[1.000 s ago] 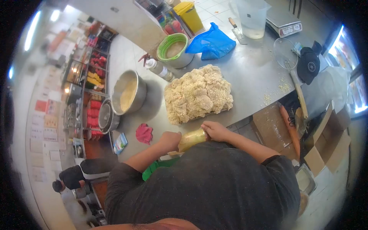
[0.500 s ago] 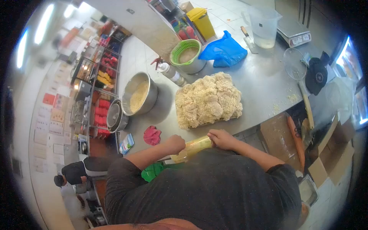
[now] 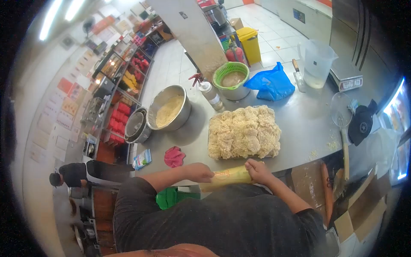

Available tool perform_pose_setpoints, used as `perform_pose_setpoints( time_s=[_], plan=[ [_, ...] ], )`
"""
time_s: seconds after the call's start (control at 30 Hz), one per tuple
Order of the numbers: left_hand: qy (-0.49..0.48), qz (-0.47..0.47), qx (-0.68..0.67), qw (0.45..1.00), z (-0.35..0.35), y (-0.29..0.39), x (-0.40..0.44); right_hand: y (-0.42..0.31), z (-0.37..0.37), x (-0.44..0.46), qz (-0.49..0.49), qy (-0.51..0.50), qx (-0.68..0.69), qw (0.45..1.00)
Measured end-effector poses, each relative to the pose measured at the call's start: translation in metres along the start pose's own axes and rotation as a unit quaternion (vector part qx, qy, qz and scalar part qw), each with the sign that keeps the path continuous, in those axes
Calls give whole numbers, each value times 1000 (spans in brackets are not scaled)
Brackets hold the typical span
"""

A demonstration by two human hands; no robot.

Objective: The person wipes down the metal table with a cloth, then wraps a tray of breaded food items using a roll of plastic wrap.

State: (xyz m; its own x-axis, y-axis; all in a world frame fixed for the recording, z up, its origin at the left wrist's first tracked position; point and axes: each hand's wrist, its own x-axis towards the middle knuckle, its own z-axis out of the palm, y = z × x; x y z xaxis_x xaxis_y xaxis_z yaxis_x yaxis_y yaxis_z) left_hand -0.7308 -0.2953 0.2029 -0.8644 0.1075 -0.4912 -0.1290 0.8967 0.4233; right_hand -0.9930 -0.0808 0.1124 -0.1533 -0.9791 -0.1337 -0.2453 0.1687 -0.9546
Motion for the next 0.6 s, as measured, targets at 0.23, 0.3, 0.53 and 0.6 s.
perform_pose_setpoints(
  time_s=[0.23,0.3,0.53,0.6],
  plan=[
    [-60,-50,116,990,-5,1,-11,-21,15,-1,-45,-28,-79,996],
    [-70,-83,124,986,0,-4,-12,-12,22,2,-56,-21,-90,994],
    [-145,-161,230,949,19,-19,-6,-12,26,10,-14,-65,-17,998],
    [-173,-178,242,938,24,-23,-2,-37,22,4,-55,-60,-38,996]
  ],
)
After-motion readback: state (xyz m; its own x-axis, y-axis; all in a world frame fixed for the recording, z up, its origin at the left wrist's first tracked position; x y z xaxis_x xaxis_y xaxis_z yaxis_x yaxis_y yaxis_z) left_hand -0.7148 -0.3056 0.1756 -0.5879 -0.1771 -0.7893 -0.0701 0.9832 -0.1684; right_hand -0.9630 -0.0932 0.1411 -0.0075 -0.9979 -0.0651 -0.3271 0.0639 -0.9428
